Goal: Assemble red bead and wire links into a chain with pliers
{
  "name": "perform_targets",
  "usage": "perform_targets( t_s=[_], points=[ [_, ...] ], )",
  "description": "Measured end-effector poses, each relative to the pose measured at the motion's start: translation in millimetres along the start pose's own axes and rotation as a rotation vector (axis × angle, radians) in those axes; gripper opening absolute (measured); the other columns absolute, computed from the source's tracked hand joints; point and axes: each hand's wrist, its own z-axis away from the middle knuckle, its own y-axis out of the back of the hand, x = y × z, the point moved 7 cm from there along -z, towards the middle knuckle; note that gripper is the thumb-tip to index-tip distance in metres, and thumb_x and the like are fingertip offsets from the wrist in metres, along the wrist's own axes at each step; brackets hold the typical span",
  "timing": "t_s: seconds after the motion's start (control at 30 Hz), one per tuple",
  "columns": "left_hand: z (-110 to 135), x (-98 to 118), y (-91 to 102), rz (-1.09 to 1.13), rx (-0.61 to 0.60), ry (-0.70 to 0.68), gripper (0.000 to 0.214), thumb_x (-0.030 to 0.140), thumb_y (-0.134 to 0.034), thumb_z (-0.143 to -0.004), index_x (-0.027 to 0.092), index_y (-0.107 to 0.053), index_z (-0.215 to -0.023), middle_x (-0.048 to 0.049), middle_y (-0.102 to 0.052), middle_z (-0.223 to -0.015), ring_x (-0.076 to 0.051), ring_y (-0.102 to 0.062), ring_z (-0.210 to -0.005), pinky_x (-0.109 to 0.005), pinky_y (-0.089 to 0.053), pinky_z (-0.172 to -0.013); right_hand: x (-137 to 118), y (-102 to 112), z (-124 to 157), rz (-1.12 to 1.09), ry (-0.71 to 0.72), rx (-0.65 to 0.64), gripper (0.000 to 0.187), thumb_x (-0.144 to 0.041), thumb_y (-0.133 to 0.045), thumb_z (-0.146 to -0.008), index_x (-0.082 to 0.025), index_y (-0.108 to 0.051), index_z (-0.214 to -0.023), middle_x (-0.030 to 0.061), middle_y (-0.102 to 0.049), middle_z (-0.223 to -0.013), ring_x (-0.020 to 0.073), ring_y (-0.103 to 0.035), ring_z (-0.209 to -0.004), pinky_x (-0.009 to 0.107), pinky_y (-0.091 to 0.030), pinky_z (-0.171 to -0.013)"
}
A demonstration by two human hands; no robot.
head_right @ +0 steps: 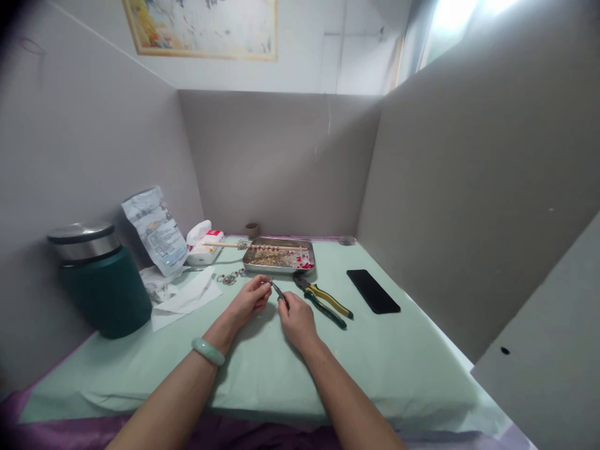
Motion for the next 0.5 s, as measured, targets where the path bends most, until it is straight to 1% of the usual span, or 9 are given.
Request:
perform_targets(
  t_s=[0.1, 0.2, 0.33, 0.4, 0.5],
  points=[
    [1, 0, -0.7, 0.022, -0.018, 0.007, 0.029, 0.038, -0.065, -0.075, 0.019, -0.043, -0.082, 0.0093, -0.037, -0.055, -0.004, -0.024, -0.042, -0.016, -0.016, -0.04, -1, 1, -1, -0.052, -0.009, -0.014, 0.024, -0.029, -0.04, -0.09, -0.019, -0.058, -0.078, 0.001, -0.058, -0.068, 0.0157, -0.053, -0.063, 0.024, -0.035, -0.059],
    [1, 0, -1.9, 0.059, -0.064, 0.026, 0.031, 0.038, -0.066, -0.075, 0.02, -0.043, -0.083, 0.0093, -0.036, -0.056, -0.004, -0.022, -0.042, -0.016, -0.014, -0.04, -5, 3, -1, -0.155, -0.022, -0.051, 0.026, -0.031, -0.04, -0.09, -0.019, -0.058, -0.075, -0.0001, -0.056, -0.065, 0.015, -0.051, -0.061, 0.023, -0.035, -0.057],
    [1, -2, -2.4, 0.104, -0.118, 0.048, 0.031, 0.039, -0.066, -0.074, 0.019, -0.044, -0.081, 0.0088, -0.034, -0.057, -0.004, -0.02, -0.043, -0.017, -0.012, -0.04, -10, 6, -3, -0.281, -0.021, -0.106, 0.026, -0.031, -0.04, -0.09, -0.018, -0.06, -0.079, -0.0013, -0.054, -0.063, 0.0143, -0.049, -0.06, 0.023, -0.036, -0.056],
    [0, -3, -2.5, 0.113, -0.126, 0.052, 0.03, 0.039, -0.067, -0.074, 0.017, -0.048, -0.081, 0.0082, -0.033, -0.057, -0.004, -0.02, -0.043, -0.017, -0.013, -0.041, -10, 6, -3, -0.285, -0.014, -0.103, 0.026, -0.031, -0.04, -0.09, -0.018, -0.061, -0.081, -0.0007, -0.056, -0.065, 0.0145, -0.05, -0.061, 0.023, -0.036, -0.057],
    [-2, -4, -2.4, 0.108, -0.113, 0.053, 0.032, 0.04, -0.067, -0.073, 0.013, -0.057, -0.088, 0.0067, -0.035, -0.06, -0.003, -0.022, -0.044, -0.018, -0.015, -0.042, -7, 5, -4, -0.23, -0.013, -0.067, 0.027, -0.032, -0.04, -0.09, -0.018, -0.061, -0.082, 0.0005, -0.058, -0.069, 0.0152, -0.052, -0.064, 0.024, -0.037, -0.06]
  ],
)
